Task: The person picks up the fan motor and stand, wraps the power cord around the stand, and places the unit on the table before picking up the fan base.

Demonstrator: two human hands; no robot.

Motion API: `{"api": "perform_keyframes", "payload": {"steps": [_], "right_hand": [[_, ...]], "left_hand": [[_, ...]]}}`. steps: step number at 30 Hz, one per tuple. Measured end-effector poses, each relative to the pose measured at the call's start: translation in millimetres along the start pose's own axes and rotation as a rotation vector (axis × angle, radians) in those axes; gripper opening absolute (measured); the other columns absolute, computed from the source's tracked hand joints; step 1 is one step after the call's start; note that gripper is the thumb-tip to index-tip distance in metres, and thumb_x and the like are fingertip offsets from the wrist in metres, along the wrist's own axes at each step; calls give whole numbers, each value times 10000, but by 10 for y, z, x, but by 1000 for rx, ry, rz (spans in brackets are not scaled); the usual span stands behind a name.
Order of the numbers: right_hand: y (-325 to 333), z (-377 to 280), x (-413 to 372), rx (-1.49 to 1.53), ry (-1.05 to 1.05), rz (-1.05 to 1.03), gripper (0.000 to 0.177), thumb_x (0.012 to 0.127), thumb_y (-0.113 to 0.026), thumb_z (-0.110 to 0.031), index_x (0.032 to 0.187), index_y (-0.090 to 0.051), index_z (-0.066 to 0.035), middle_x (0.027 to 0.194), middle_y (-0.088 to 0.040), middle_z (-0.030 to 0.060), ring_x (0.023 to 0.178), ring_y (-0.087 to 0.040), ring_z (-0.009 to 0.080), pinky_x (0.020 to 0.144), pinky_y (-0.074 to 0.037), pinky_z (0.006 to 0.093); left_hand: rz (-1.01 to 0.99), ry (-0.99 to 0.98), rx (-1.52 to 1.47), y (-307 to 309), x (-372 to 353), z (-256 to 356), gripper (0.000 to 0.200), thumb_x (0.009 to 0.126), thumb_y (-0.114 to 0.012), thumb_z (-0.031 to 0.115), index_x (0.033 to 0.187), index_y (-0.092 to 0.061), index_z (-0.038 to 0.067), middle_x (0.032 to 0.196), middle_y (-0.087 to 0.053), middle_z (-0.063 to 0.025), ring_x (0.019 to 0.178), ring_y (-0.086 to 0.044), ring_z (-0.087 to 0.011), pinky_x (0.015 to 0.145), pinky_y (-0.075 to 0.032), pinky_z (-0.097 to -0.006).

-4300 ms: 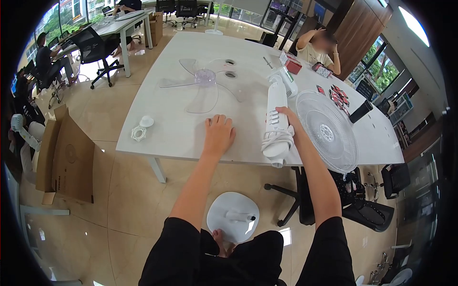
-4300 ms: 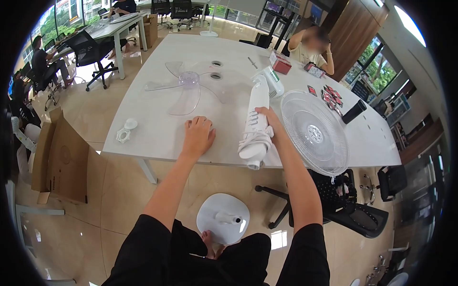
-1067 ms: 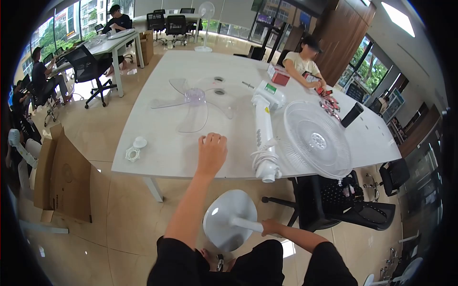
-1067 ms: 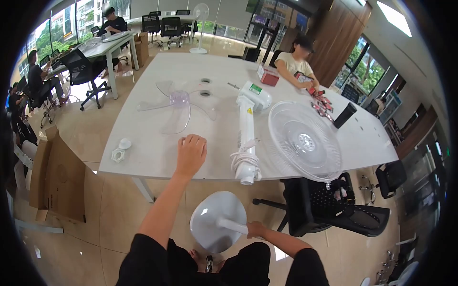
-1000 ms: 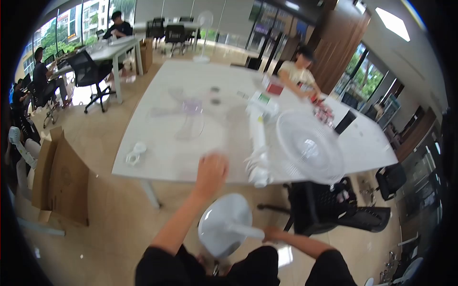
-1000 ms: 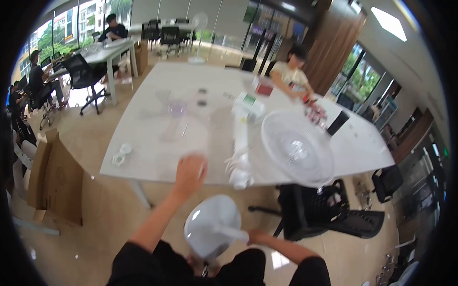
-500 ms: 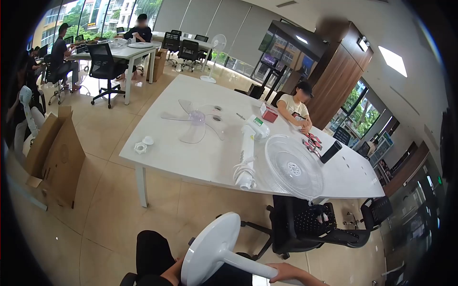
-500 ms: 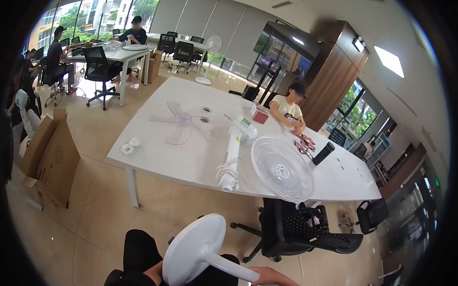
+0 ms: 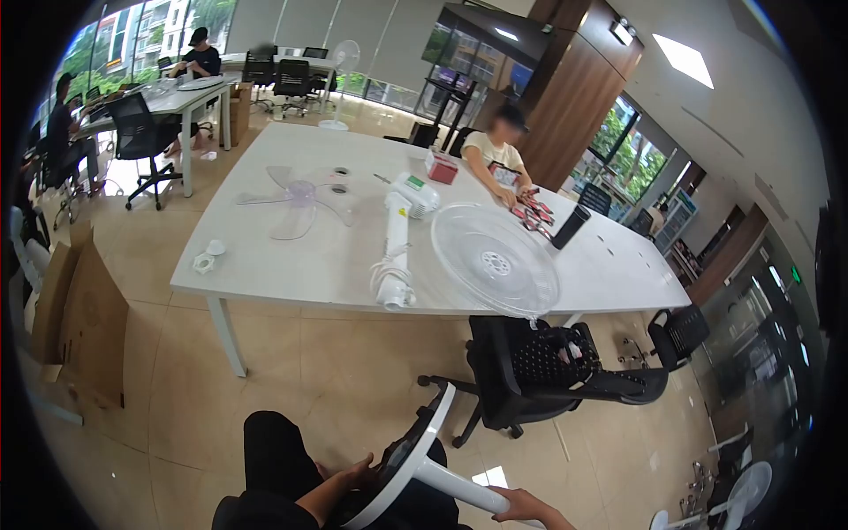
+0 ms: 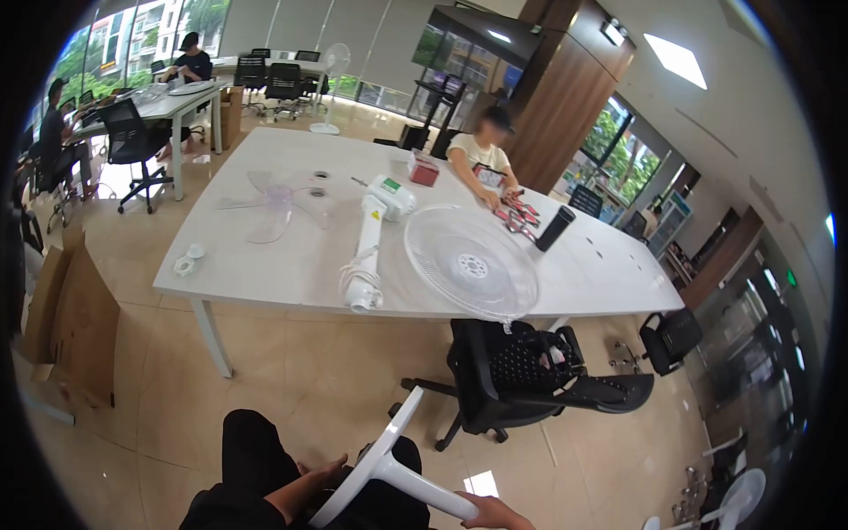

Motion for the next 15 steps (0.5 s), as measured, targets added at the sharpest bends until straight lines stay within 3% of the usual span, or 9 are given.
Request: {"api": "perform_keyframes", "payload": {"steps": [1,2,5,8,11,14,15], "right_hand": [[-53,124,49,6,16,23,844,726,-812,-349,1471,-454,-178,1220,-670,170,1101,-655,334,971,-491,399],[-135,241,95,14,32,44,846,730,-813,-351,1473,-448,-179,1218,-669,173,1099,-655,340,968,-492,401],[-250,368,120,-26,12,93,844,760,-813,-332,1484,-410,-167,1201,-663,203,1107,-644,364,968,-489,412],[-540,729,350,68,33,167,851,768,-810,-296,1488,-381,-154,1211,-646,237,1137,-624,385,977,-485,422],[-745,971,532,144,54,268,826,760,-812,-279,1470,-414,-134,1199,-653,224,1139,-619,385,988,-479,419],[-671,1044,519,51,104,362,787,755,-807,-254,1445,-455,-115,1222,-651,207,1157,-606,379,1010,-468,419],[-690,1195,599,40,207,396,746,758,-793,-219,1428,-486,-105,1289,-625,189,1195,-582,366,1035,-451,428]], "left_hand": [[73,22,-7,-135,-354,84,932,999,-235,685,1487,-312,-105,1548,-358,-249,1465,-277,-388,1202,-215,-470],[48,47,-11,-49,-226,11,928,1001,-203,681,1479,-331,-105,1540,-367,-255,1475,-239,-409,1205,-203,-476],[212,-20,151,-133,-677,154,925,1005,-192,673,1441,-388,-120,1521,-391,-265,1441,-316,-402,1201,-211,-458],[205,-95,95,6,-467,145,888,1020,-191,643,1425,-415,-115,1494,-417,-287,1430,-367,-354,1176,-283,-414],[247,-165,34,270,-140,125,831,1039,-223,597,1457,-371,-107,1524,-369,-290,1457,-324,-349,1190,-259,-421],[303,-247,91,606,370,33,852,1040,-214,601,1364,-466,-146,1463,-458,-276,1421,-364,-320,1180,-245,-383],[386,-255,126,635,319,50,860,1036,-227,610,1380,-440,-149,1467,-451,-279,1415,-373,-326,1180,-245,-380]]}}
Point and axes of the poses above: each hand's wrist, its own x-axis towards the middle knuckle, its own y-axis out of the back of the hand, z = x × y, the point moved 9 cm from there along x, towards the middle knuckle
